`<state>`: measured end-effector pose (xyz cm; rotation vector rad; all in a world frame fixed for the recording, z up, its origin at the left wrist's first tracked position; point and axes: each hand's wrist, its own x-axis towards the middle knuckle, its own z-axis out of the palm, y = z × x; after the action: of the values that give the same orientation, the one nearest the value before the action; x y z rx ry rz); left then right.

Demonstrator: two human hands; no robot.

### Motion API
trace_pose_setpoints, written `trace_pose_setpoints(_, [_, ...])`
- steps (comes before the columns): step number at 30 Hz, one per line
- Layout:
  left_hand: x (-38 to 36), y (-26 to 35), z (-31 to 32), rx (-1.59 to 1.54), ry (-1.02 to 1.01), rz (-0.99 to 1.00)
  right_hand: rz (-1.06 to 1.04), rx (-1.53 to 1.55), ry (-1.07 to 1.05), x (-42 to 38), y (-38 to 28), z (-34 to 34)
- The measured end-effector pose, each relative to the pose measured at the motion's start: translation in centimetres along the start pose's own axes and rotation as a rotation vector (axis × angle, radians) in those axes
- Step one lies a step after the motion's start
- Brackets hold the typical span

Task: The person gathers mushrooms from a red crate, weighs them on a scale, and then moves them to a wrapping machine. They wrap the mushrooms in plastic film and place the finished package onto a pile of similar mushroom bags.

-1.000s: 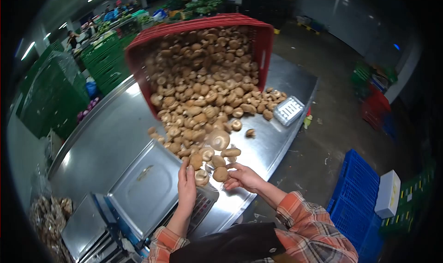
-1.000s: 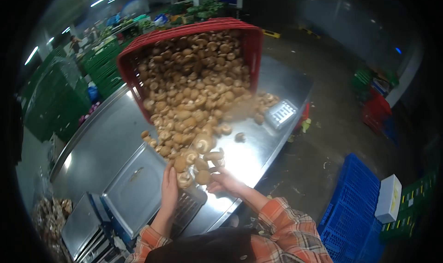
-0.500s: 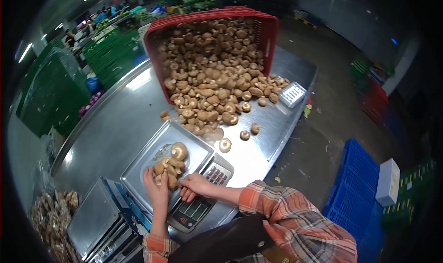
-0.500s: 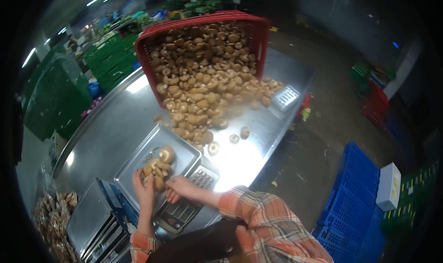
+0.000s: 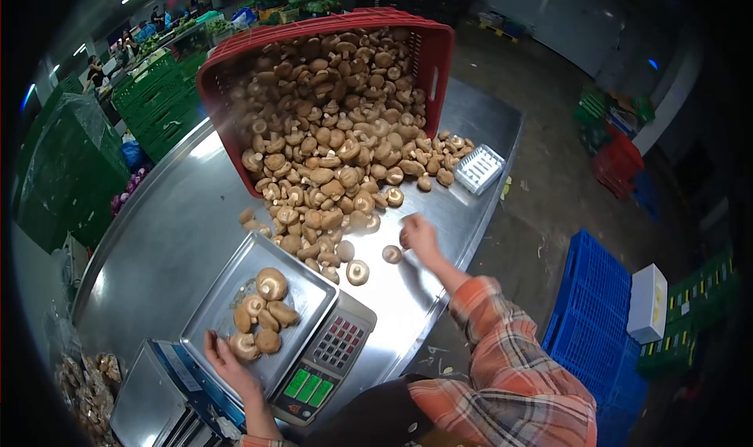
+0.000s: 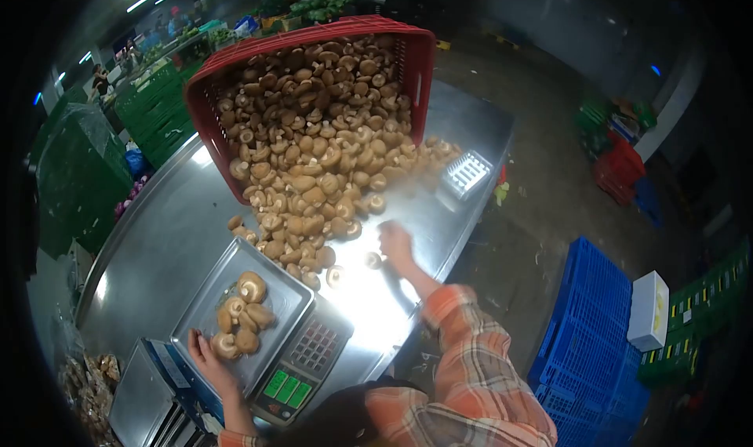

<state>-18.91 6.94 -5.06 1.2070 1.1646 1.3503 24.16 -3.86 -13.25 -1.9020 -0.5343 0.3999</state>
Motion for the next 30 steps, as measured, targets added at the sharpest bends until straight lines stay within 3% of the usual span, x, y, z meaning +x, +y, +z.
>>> trace_pose_setpoints(1, [0.1, -0.4, 0.2, 0.069, -0.029, 0.003, -0.265, -0.274, 0.221, 2.8, 1.7, -2.2])
trace_pose_setpoints(3, [-0.1, -1.3, 0.4, 0.211, -0.071, 0.011, -0.302, -0.434, 0.368, 7.8, 2.6, -5.6])
trace_pose_setpoints(5, [-0.3, -1.7, 1.0, 0.253, -0.062, 0.017, -0.409, -0.580, 0.307, 11.0, 2.9, -7.9])
trace_pose_setpoints(7, [-0.4, -2.5, 0.3, 0.293, -0.013, 0.040, -0.553, -0.919, 0.185, 14.3, 3.6, -9.2])
trace_pose_setpoints(8, [-0.4, -1.9, 0.4, 0.463, 0.003, 0.071, -0.531, -1.011, 0.085, 15.7, 4.2, -9.3])
trace_pose_setpoints(9, [-0.5, -1.4, 0.5, 0.469, 0.017, 0.045, -0.226, -1.085, -0.112, 15.8, 1.4, -8.9])
trace_pose_setpoints(12, [-0.4, 0.0, 1.3, 0.475, 0.053, 0.022, -0.423, -1.210, -0.020, 19.1, 4.0, -8.7])
trace_pose_setpoints(13, [-0.4, 0.1, 1.2, 0.510, 0.060, 0.046, -0.509, -1.323, 0.013, 22.4, 7.7, -9.6])
trace_pose_setpoints(18, [-1.0, 1.0, 2.2, 0.698, 0.032, 0.187, -0.344, -1.289, -0.093, 19.9, 0.7, -9.6])
trace_pose_setpoints(21, [-1.3, 1.5, 2.1, 0.705, 0.025, 0.200, -0.128, -0.322, -0.203, 17.1, -2.2, -8.3])
trace_pose_setpoints(23, [-1.4, 1.3, 2.2, 0.654, 0.027, 0.190, -0.119, -0.086, -0.438, 11.0, -7.0, -5.7])
trace_pose_setpoints(25, [-1.4, 0.7, 2.4, 0.582, 0.035, 0.179, -0.287, 0.084, -0.567, 5.2, -8.1, -2.0])
trace_pose_setpoints(27, [-1.4, 0.4, 2.3, 0.455, 0.102, 0.130, -0.272, 0.236, -0.729, -1.4, -11.1, 2.2])
trace_pose_setpoints(30, [-1.2, -0.1, 2.2, 0.253, 0.172, 0.048, -0.390, 0.183, -0.885, -7.1, -12.6, 7.5])
